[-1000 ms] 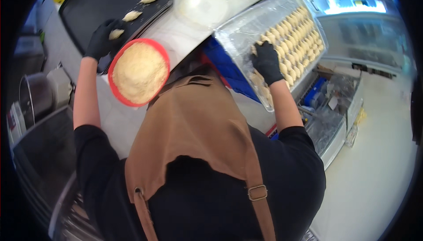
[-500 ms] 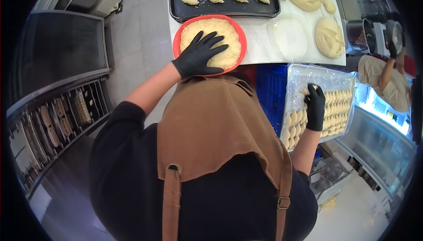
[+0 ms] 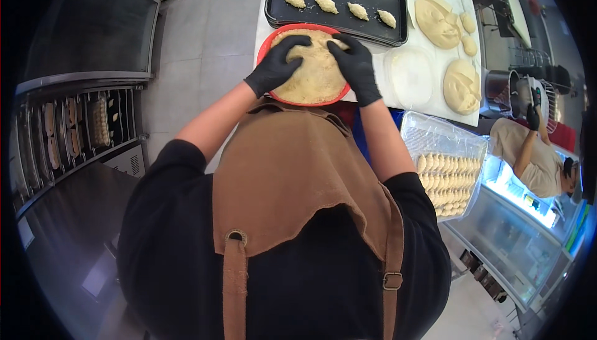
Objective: Dipping pieces of dough into a bowl of mixture and arranging them onto a baking sheet.
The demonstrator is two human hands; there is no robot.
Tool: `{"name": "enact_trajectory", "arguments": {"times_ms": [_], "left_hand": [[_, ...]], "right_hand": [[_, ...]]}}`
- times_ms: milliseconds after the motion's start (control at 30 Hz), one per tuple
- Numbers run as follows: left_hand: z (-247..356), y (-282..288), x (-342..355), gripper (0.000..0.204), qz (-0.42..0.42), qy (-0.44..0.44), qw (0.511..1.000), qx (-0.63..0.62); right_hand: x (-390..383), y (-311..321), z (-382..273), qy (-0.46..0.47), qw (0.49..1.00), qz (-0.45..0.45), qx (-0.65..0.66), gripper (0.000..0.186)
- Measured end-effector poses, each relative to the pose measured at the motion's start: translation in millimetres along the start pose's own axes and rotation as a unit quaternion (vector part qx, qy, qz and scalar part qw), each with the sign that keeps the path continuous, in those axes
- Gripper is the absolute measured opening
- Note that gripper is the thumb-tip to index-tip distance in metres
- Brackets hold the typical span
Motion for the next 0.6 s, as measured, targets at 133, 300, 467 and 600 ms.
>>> {"name": "enact_trajectory", "arguments": {"times_ms": [133, 300, 467, 600], "left_hand": [[-2.2, 8.4, -0.9, 0.033, 0.145, 0.027, 0.989, -0.02], [4.7, 11.0, -3.7, 0.031, 0.185, 0.009, 0.983, -0.004], [5.7, 9.3, -4.2, 0.031, 0.178, 0.009, 0.984, 0.0], [2.0, 10.3, -3.2, 0.031, 0.185, 0.028, 0.982, -0.015]], "right_hand": [[-30.7, -40.2, 6.2, 0.205, 0.978, -0.008, -0.036, 0.042], [-74.8, -16.8, -10.7, 0.391, 0.907, -0.005, -0.158, 0.045], [-60.3, -40.4, -23.8, 0.389, 0.902, -0.045, -0.18, 0.045], [-61.9, -37.2, -22.8, 0.405, 0.892, -0.049, -0.194, 0.042]]}}
Point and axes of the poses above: each hand's wrist, its own x-axis towards the middle knuckle, its own y-axis out of the back of the hand, z = x × y, the point moved 3 cm from there along x, towards the middle knuckle, and after that the axes turned 15 degrees about z, right-handed, at the moved point
